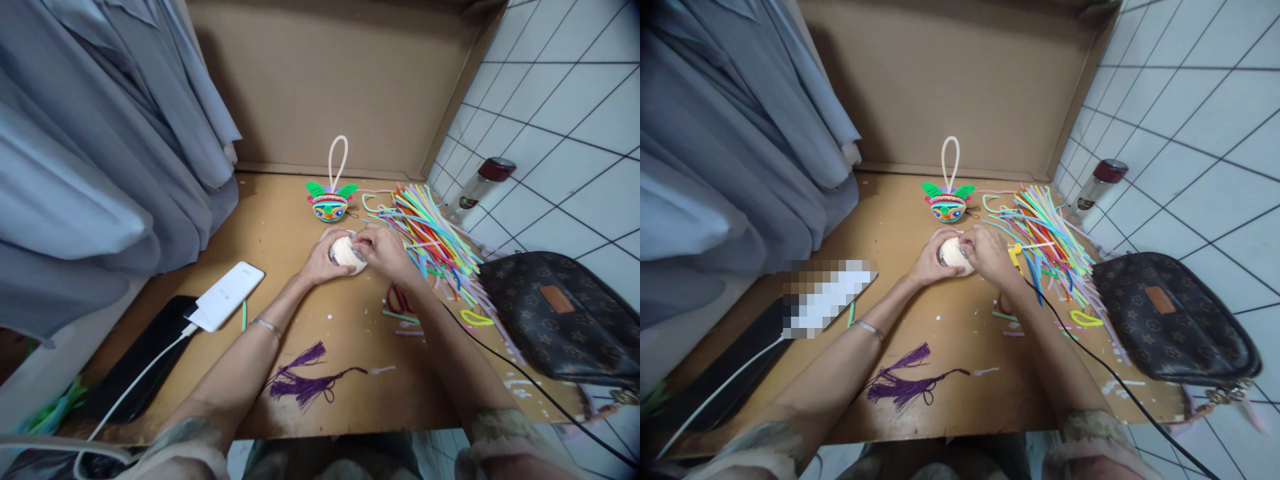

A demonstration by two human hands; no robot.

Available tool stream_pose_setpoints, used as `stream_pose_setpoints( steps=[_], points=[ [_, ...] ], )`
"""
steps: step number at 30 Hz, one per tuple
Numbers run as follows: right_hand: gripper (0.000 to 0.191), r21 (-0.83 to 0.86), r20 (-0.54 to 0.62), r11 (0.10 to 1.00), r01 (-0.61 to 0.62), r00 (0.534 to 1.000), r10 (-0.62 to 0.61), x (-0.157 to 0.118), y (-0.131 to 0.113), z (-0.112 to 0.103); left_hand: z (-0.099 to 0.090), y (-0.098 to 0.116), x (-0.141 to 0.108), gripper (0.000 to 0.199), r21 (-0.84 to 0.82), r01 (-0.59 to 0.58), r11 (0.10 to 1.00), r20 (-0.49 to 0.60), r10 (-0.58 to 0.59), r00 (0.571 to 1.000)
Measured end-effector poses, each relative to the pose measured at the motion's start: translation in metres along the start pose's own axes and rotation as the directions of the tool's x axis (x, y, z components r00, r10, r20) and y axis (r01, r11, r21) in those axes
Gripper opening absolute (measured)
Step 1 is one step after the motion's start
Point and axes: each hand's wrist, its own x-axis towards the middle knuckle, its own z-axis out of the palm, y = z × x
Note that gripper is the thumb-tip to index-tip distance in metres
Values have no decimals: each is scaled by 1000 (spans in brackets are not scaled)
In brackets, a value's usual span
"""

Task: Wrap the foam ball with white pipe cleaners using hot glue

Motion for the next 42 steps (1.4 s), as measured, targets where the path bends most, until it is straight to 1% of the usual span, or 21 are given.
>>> stream_pose_setpoints(
  steps=[10,15,21,28,34,38,42],
  points=[
    [26,-76,32,997,-13,999,15,-2,-6,-5,1,-1,0,73,4,3,1000,-1,-3,1000],
    [25,-97,51,995,-26,998,31,-2,-9,-6,2,-2,0,74,22,22,1000,-9,-22,1000],
    [24,-102,76,995,-11,997,19,-2,-12,-6,1,-2,0,74,11,16,1000,-9,-16,1000],
    [22,-71,41,997,16,999,-13,0,-7,0,1,-2,0,74,26,20,999,-9,-19,1000],
    [22,-37,21,999,-4,1000,5,0,-4,1,0,1,0,73,4,35,999,4,-35,999],
    [23,-35,16,999,-1,1000,1,-1,-5,0,1,1,0,73,4,40,999,0,-40,999],
    [22,-53,35,999,-5,999,7,-1,-9,-1,1,1,0,73,-8,39,999,2,-39,999]
  ],
)
